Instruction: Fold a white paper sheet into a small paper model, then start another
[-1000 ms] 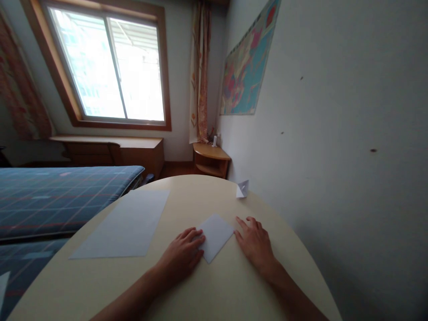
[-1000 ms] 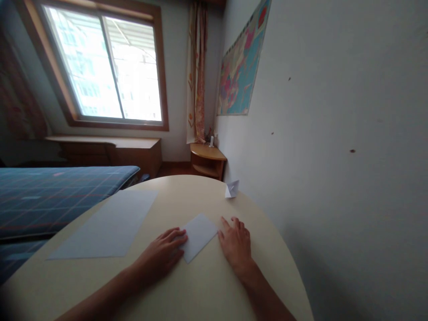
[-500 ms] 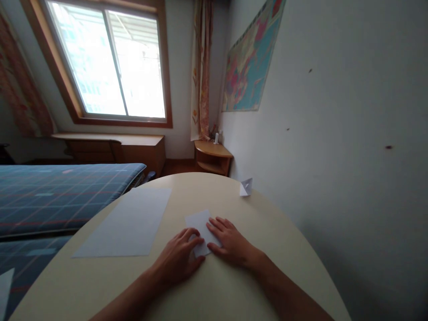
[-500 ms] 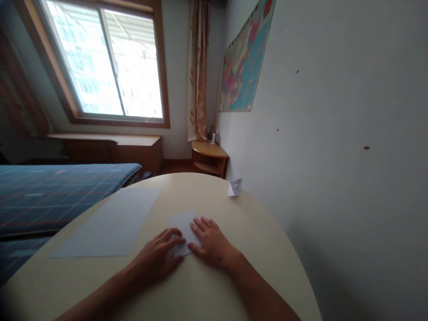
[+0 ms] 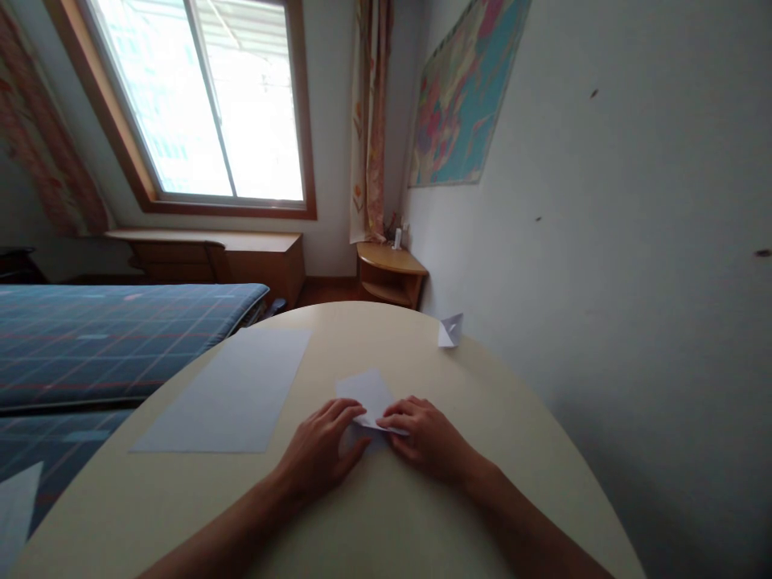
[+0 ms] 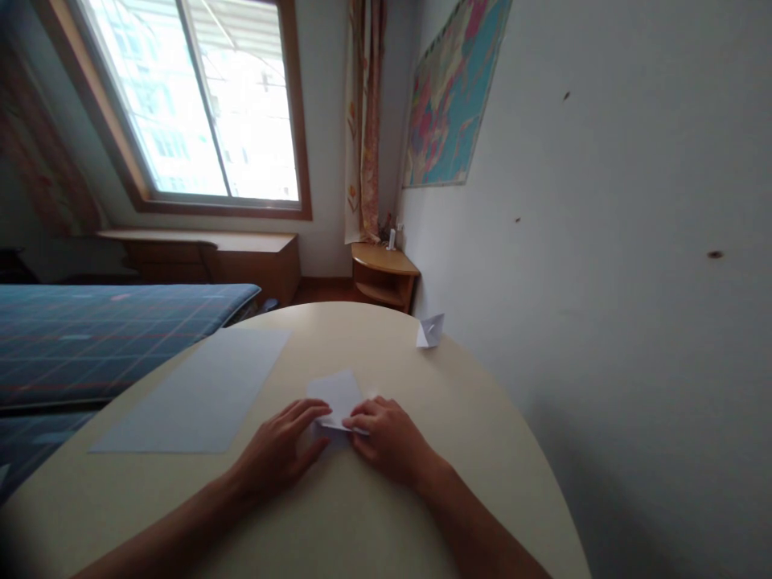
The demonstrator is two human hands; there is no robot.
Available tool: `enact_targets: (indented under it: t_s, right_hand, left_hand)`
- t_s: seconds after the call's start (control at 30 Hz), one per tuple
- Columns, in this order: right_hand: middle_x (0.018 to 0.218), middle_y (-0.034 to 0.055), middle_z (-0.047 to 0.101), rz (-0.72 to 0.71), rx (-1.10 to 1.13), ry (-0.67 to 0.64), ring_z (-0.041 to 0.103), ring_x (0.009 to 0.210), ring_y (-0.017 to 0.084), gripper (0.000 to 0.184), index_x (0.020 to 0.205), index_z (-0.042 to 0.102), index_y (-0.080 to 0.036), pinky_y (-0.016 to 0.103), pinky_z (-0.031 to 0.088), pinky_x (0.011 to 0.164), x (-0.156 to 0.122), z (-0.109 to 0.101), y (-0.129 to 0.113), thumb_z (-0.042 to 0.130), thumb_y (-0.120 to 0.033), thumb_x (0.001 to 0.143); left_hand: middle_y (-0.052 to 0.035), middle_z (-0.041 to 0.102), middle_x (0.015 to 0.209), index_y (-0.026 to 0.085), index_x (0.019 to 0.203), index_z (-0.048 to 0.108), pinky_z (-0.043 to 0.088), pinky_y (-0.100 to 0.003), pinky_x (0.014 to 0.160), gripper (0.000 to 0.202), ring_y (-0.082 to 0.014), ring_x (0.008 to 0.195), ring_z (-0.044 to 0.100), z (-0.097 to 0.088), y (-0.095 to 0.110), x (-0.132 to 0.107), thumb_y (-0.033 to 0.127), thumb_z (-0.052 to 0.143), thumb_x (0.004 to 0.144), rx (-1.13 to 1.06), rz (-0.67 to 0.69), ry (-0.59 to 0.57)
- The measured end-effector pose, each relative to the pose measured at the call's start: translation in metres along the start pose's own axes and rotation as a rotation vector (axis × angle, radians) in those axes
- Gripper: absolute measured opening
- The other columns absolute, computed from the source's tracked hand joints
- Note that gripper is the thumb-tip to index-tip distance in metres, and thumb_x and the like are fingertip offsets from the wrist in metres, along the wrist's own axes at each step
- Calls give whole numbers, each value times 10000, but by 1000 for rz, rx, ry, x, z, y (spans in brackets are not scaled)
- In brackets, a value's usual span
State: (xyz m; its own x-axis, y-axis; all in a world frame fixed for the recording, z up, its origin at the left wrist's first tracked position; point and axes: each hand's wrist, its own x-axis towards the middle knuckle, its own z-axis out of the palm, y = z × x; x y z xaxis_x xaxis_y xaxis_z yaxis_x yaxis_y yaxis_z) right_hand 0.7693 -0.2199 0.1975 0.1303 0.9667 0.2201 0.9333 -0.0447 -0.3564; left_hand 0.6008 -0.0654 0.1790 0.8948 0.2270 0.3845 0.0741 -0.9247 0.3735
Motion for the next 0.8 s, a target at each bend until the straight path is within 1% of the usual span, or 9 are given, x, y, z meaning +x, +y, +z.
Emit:
enact_targets:
  t_s: [0.1, 0.17, 0.2, 0.27, 0.33, 0.43, 0.57, 0.7, 0.8]
  right_hand:
    - [1091, 29, 688, 103, 59, 35, 613, 999, 172, 284, 1133, 696, -266, 262, 434, 913, 0, 0, 1, 522, -197, 920]
    - [1087, 32, 688, 172, 100, 48, 628, 979, 165, 308, 1160, 684, -264, 246, 456, 879, 0, -2, 2, 469, -201, 948]
    - [1091, 33, 687, 183, 115, 47, 631, 978, 161, 318, 1175, 678, -265, 241, 460, 876, 0, -2, 2, 458, -202, 954]
    - [1133, 43, 677, 155, 111, 35, 622, 1016, 166, 303, 1184, 679, -266, 251, 453, 915, -1, -2, 2, 485, -237, 953]
    - [1203, 57, 651, 111, 64, 24, 595, 1085, 189, 279, 1171, 694, -280, 289, 426, 980, -3, -2, 3, 548, -321, 936]
    - [1278, 57, 614, 83, -12, 15, 550, 1159, 222, 288, 1158, 703, -331, 354, 394, 1029, -5, 1, 3, 608, -419, 901]
    - [1237, 56, 637, 116, -20, 42, 561, 1134, 222, 227, 1086, 737, -340, 365, 413, 1004, -4, 7, 2, 601, -386, 912]
    - [1195, 63, 658, 143, -2, 90, 579, 1107, 234, 193, 1022, 762, -304, 383, 427, 989, -1, 11, -3, 658, -348, 865]
    - [1197, 63, 661, 158, 6, 120, 575, 1131, 245, 163, 965, 772, -275, 402, 410, 1018, 0, 13, -5, 691, -306, 827]
  left_hand:
    - [-103, 565, 1314, 213, 1297, 470, 498, -414, 979, 443, -261, 1189, 545, 3, -3, 0, 339, 556, 881, 4, -26, 56]
    - [-109, 552, 1331, 205, 1325, 444, 483, -418, 1008, 478, -262, 1217, 525, 3, -4, -1, 316, 556, 874, -1, -26, 83]
    - [-106, 555, 1328, 208, 1328, 447, 479, -416, 1015, 472, -257, 1221, 522, 3, -5, -1, 295, 547, 876, -3, -21, 89]
    - [-88, 559, 1331, 233, 1299, 493, 476, -414, 1020, 428, -249, 1226, 520, 2, -6, -1, 244, 527, 872, 3, -8, 89]
    - [-67, 553, 1350, 258, 1245, 555, 482, -413, 1014, 398, -243, 1225, 525, 1, -8, -1, 193, 515, 855, 16, -5, 76]
    - [-47, 570, 1346, 265, 1140, 637, 481, -416, 1020, 359, -240, 1212, 547, 3, -11, -1, 139, 502, 832, 15, -28, 42]
    - [-39, 638, 1256, 261, 1035, 685, 466, -436, 1035, 292, -251, 1202, 562, 8, -15, -1, 124, 515, 841, 3, -25, 5]
    - [-54, 641, 1234, 252, 1043, 678, 466, -439, 1029, 254, -257, 1191, 559, 12, -17, -2, 151, 541, 856, -21, -10, 19]
    - [-59, 631, 1234, 254, 1050, 670, 470, -438, 1016, 232, -259, 1183, 552, 11, -16, -2, 183, 574, 851, -39, -5, 14]
